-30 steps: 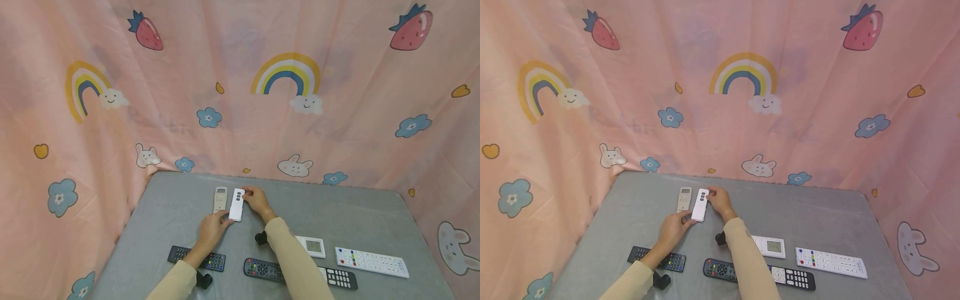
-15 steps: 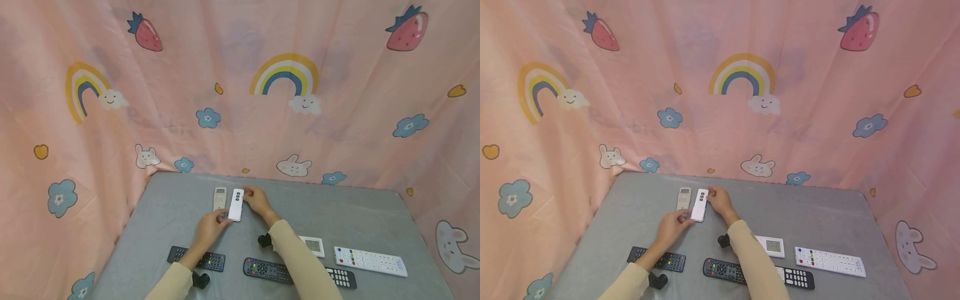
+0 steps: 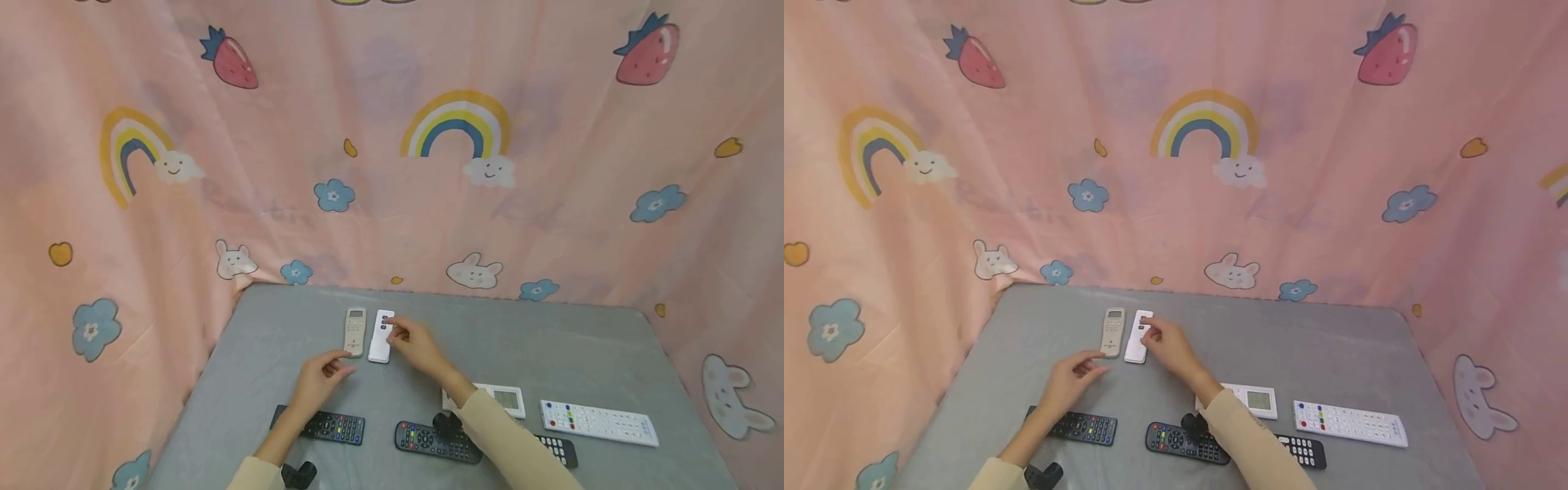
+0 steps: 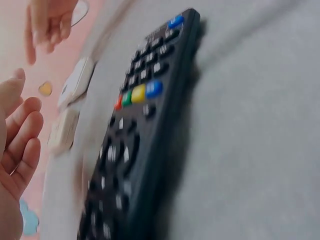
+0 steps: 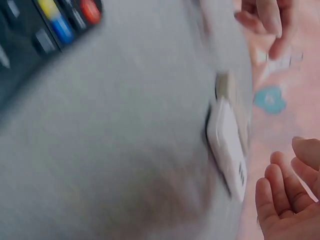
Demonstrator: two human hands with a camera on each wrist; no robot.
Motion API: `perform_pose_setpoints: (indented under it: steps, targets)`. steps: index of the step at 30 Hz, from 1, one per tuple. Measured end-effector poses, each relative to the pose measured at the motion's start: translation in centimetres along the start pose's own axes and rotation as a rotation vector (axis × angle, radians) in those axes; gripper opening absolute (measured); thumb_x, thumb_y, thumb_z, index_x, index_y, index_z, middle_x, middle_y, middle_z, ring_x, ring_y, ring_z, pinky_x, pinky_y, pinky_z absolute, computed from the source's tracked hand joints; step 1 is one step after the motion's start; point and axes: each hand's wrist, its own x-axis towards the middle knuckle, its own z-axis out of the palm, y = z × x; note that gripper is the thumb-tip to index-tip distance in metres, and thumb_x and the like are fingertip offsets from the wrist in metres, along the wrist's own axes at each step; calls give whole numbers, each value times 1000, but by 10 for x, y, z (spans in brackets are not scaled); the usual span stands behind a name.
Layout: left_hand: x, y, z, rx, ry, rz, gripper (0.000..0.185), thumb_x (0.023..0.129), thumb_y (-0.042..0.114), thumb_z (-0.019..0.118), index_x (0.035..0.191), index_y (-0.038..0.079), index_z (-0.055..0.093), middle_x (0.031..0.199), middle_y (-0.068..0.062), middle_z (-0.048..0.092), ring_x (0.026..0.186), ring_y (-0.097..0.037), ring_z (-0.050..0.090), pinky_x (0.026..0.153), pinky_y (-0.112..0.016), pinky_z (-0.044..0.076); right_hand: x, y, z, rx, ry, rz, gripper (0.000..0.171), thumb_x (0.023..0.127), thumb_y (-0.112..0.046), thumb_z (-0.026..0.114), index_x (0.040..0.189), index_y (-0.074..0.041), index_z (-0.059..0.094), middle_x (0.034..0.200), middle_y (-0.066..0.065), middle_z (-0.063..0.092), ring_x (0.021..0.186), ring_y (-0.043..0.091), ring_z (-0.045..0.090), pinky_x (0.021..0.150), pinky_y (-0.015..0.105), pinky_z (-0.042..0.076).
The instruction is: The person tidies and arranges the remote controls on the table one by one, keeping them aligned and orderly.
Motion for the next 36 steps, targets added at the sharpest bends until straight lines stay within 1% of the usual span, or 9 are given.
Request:
perform_pose_setpoints:
  steps: [4, 11, 14, 19, 23, 26, 32, 34, 36]
  targets:
    - [-12, -7, -17, -10, 33, -34, 31, 78, 16, 82, 107, 9, 75, 76, 3, 72, 67, 2, 59, 63, -19, 54, -20, -9, 14, 8, -48, -12, 36, 92, -7, 67, 127, -6, 64, 88, 4, 67, 75, 6, 57, 69, 18, 51]
    - [-31, -24, -48, 11, 82, -38, 35, 77, 14, 83, 110, 9, 74, 78, 4, 70, 70, 2, 60, 64, -19, 54, -54, -14, 35, -1, -128, -44, 38, 90, -10, 70, 127, -5, 64, 89, 0, 68, 75, 0, 56, 70, 17, 52]
    - [-39, -32, -60, 20, 101, -40, 35, 76, 12, 84, 109, 8, 74, 79, 2, 69, 72, 1, 59, 65, -18, 54, -67, -15, 42, -11, -162, -36, 41, 88, -14, 73, 127, -7, 64, 90, -2, 67, 77, -1, 56, 72, 18, 52]
    - [-53, -45, -74, 50, 113, -47, 35, 74, 11, 86, 107, 8, 75, 81, 2, 67, 74, 1, 59, 71, -16, 53, -85, -16, 56, -56, -190, -54, 46, 82, -18, 79, 125, -8, 66, 92, -2, 68, 83, 3, 59, 77, 21, 53]
    - [-63, -55, -80, 73, 116, -41, 37, 72, 7, 86, 107, 7, 74, 83, 0, 66, 76, 0, 59, 73, -13, 53, -95, -17, 68, -110, -207, -78, 50, 79, -24, 82, 123, -9, 67, 91, -3, 67, 83, 3, 57, 77, 20, 51]
    - [-70, -61, -84, 105, 96, -47, 40, 70, 6, 87, 108, 7, 74, 84, 0, 66, 78, -2, 60, 75, -14, 54, -99, -20, 73, -159, -216, -73, 52, 76, -28, 83, 123, -10, 67, 89, -7, 65, 81, 0, 53, 76, 19, 49]
    - [-78, -64, -93, 173, 9, -103, 51, 65, 20, 91, 113, 16, 74, 88, 9, 64, 85, -2, 56, 81, -18, 53, -103, -22, 78, -254, -203, -64, 55, 71, -33, 87, 119, -12, 69, 91, -10, 63, 84, 0, 50, 79, 21, 49]
    - [-79, -64, -96, 195, -5, -93, 55, 62, 23, 92, 113, 17, 74, 89, 11, 65, 87, -4, 55, 83, -20, 51, -104, -21, 79, -282, -205, -67, 55, 69, -35, 88, 117, -13, 70, 93, -9, 63, 87, 2, 51, 81, 23, 49]
    - [-81, -65, -99, 229, -12, -70, 58, 59, 27, 93, 113, 18, 74, 90, 12, 66, 88, -6, 55, 82, -21, 48, -105, -21, 80, -305, -215, -59, 55, 67, -37, 88, 114, -15, 71, 96, -10, 63, 90, 3, 52, 84, 24, 50]
